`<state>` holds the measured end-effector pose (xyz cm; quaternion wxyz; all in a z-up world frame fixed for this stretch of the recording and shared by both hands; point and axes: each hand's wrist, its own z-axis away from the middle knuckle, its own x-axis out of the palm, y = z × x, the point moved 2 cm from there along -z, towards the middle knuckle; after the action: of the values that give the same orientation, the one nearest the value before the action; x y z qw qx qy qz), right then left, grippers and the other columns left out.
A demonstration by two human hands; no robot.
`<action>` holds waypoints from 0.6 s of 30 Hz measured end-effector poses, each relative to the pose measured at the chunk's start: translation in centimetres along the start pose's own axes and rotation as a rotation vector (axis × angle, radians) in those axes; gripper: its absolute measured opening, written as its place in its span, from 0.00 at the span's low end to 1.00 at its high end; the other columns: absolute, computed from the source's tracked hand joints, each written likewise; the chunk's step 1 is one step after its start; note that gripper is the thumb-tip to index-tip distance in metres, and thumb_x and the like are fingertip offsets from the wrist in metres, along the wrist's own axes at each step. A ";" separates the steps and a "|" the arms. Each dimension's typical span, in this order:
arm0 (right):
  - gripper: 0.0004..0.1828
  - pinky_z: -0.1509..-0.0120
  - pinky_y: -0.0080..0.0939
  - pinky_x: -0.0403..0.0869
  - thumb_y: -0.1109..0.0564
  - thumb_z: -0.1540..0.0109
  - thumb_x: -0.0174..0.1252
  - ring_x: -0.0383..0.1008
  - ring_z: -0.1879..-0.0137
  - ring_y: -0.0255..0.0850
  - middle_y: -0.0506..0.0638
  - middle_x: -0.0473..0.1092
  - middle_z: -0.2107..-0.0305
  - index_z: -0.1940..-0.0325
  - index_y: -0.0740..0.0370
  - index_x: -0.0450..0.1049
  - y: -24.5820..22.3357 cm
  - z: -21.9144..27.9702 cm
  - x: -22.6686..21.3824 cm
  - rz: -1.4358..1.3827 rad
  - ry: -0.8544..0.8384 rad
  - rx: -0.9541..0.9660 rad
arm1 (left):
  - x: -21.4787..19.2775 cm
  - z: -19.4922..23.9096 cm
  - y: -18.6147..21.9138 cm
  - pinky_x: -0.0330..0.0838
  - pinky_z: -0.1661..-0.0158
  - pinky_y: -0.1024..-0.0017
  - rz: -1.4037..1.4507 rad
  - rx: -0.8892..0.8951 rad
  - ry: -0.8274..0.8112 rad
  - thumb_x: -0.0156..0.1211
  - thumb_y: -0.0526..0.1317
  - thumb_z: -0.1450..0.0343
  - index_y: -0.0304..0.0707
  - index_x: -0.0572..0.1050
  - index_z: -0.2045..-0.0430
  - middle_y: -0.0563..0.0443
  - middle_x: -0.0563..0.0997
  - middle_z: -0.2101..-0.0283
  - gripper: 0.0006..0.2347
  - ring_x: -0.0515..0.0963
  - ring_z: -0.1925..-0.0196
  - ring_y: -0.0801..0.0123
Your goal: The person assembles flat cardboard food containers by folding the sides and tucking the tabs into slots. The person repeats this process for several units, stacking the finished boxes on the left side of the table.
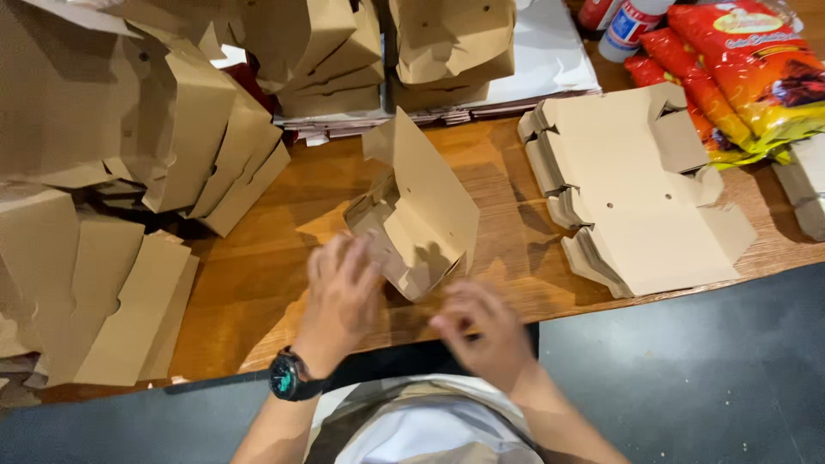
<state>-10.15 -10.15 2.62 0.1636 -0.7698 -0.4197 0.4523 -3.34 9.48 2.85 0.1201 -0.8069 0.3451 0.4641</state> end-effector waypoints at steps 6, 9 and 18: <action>0.19 0.73 0.42 0.72 0.48 0.40 0.55 0.74 0.67 0.46 0.46 0.69 0.58 0.47 0.53 0.66 1.5 -1.2 3.4 0.400 -0.234 0.035 | 2.4 -0.6 -1.2 0.55 0.52 0.42 -0.014 0.076 -0.134 0.49 0.27 0.40 0.42 0.76 0.67 0.54 0.76 0.63 0.13 0.65 0.48 0.44; 0.12 0.83 0.43 0.64 0.56 0.40 0.48 0.68 0.81 0.41 0.42 0.74 0.76 0.59 0.50 0.77 3.9 -1.5 3.0 0.487 -0.239 0.114 | 3.7 -0.9 0.2 0.59 0.53 0.56 0.048 0.213 0.015 0.60 0.34 0.36 0.42 0.80 0.68 0.54 0.79 0.67 0.07 0.71 0.55 0.56; 0.09 0.60 0.40 0.64 0.57 0.46 0.40 0.69 0.72 0.40 0.39 0.66 0.86 0.62 0.54 0.62 0.7 -12.2 -7.6 0.353 -0.104 0.568 | -0.3 -6.5 1.4 0.63 0.47 0.49 0.032 0.253 0.217 0.58 0.31 0.36 0.41 0.70 0.53 0.38 0.71 0.49 0.16 0.66 0.46 0.47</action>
<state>-1.44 -15.03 13.00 0.2690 -0.7302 -0.1453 0.6111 0.00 5.22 6.77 0.1755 -0.8251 0.4245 0.3289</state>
